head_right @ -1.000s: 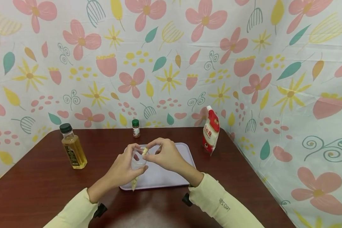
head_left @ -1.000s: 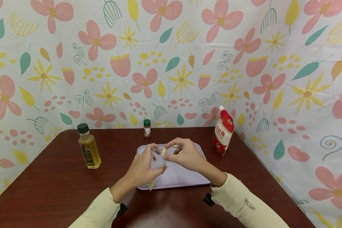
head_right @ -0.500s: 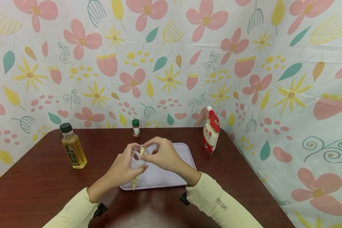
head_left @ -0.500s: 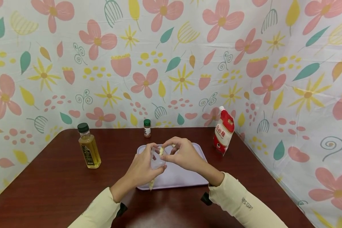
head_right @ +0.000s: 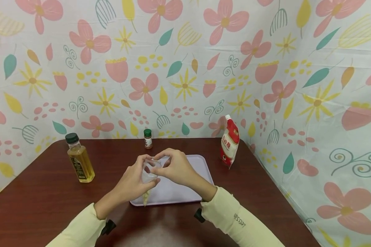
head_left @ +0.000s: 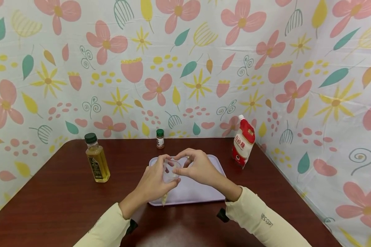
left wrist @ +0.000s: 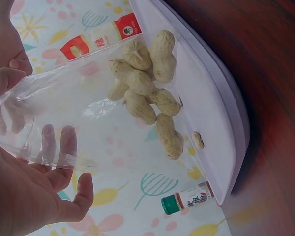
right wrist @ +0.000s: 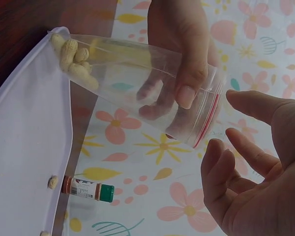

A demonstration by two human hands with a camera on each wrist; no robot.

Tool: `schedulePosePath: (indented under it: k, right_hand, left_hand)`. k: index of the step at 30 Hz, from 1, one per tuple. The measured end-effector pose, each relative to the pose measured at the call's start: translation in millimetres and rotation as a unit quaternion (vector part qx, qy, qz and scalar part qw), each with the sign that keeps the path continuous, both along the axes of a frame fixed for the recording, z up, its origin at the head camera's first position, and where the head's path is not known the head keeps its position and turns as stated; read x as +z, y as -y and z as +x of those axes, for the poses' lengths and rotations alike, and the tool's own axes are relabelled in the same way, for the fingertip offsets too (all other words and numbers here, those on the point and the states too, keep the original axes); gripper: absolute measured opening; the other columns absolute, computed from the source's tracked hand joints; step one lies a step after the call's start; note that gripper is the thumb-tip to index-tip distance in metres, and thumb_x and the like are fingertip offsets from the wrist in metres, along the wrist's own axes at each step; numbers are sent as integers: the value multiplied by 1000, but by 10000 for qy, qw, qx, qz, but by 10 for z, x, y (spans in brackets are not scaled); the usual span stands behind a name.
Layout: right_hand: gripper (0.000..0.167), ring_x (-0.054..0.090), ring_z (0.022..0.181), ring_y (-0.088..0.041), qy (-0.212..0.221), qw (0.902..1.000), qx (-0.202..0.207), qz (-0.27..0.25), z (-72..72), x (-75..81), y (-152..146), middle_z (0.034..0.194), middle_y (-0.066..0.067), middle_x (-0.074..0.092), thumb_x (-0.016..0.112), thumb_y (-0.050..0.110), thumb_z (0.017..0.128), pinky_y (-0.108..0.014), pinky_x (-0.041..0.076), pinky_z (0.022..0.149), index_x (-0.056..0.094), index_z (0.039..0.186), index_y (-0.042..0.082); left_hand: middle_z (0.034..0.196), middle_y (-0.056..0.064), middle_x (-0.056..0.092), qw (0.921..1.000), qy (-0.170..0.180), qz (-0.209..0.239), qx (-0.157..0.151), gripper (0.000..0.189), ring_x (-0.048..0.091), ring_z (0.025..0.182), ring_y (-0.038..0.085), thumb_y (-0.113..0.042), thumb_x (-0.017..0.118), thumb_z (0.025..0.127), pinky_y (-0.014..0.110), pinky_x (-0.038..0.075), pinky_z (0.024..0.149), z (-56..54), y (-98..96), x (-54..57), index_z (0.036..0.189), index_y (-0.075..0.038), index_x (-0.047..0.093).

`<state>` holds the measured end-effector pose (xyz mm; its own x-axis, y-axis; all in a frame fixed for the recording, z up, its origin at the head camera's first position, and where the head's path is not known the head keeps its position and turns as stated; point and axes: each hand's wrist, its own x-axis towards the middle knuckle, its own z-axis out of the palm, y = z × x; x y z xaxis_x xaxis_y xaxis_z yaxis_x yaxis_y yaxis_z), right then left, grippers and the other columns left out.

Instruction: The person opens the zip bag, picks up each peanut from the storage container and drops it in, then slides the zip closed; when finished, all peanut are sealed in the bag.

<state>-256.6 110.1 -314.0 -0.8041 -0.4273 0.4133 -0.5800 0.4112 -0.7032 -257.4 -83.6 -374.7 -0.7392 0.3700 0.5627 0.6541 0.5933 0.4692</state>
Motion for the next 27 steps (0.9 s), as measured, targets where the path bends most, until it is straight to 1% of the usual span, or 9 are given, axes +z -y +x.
schedulePosePath:
  k: [6, 11, 15, 20, 23, 27]
  right_hand:
    - [26, 63, 71, -15, -6, 10000, -53, -18, -1, -8, -3, 104, -5, 70, 83, 17, 80, -29, 50, 54, 74, 102, 7]
    - [24, 63, 73, -16, -77, 9999, -144, -37, -16, -9, -8, 105, -6, 71, 82, 18, 82, -30, 51, 56, 75, 102, 8]
    - [23, 64, 75, -17, -54, 9996, -242, -112, -49, -23, -11, 104, -6, 72, 81, 17, 83, -32, 52, 56, 75, 103, 9]
    - [17, 65, 75, -18, -52, 9994, -323, -117, -122, -59, -23, 101, -6, 73, 74, 8, 84, -31, 50, 54, 75, 101, 9]
    - [17, 65, 75, -18, -137, 9990, -412, -72, -185, -86, -30, 99, -6, 73, 71, 3, 84, -30, 51, 57, 75, 99, 9]
    - [15, 65, 75, -17, -92, 9985, -535, -75, -268, -127, -42, 98, -5, 74, 71, 3, 84, -30, 54, 63, 75, 97, 8]
  left_hand:
    - [114, -1, 63, 10000, 34, 32, 8, 65, 63, 91, 18, -34, 77, 83, 42, 43, 78, 13, 1, 4, 132, -9, 43]
    - [113, -4, 62, 10000, -5, 2, 98, 66, 61, 90, 11, -34, 78, 82, 41, 43, 77, 20, 3, 0, 132, -8, 44]
    - [112, -4, 61, 9999, 37, 12, 133, 66, 59, 90, 7, -33, 78, 82, 42, 40, 75, 34, 5, 2, 132, -7, 43]
    - [112, -3, 64, 9999, 70, 55, 140, 65, 59, 90, 10, -33, 78, 82, 43, 40, 77, 44, 30, -2, 131, -9, 42]
    - [112, -5, 64, 9998, 66, 76, 197, 65, 58, 89, 9, -33, 78, 82, 43, 40, 79, 43, 49, -12, 131, -10, 42]
    - [111, -8, 63, 9997, 30, 82, 216, 65, 59, 89, 9, -32, 78, 82, 44, 41, 80, 35, 63, -11, 131, -10, 41]
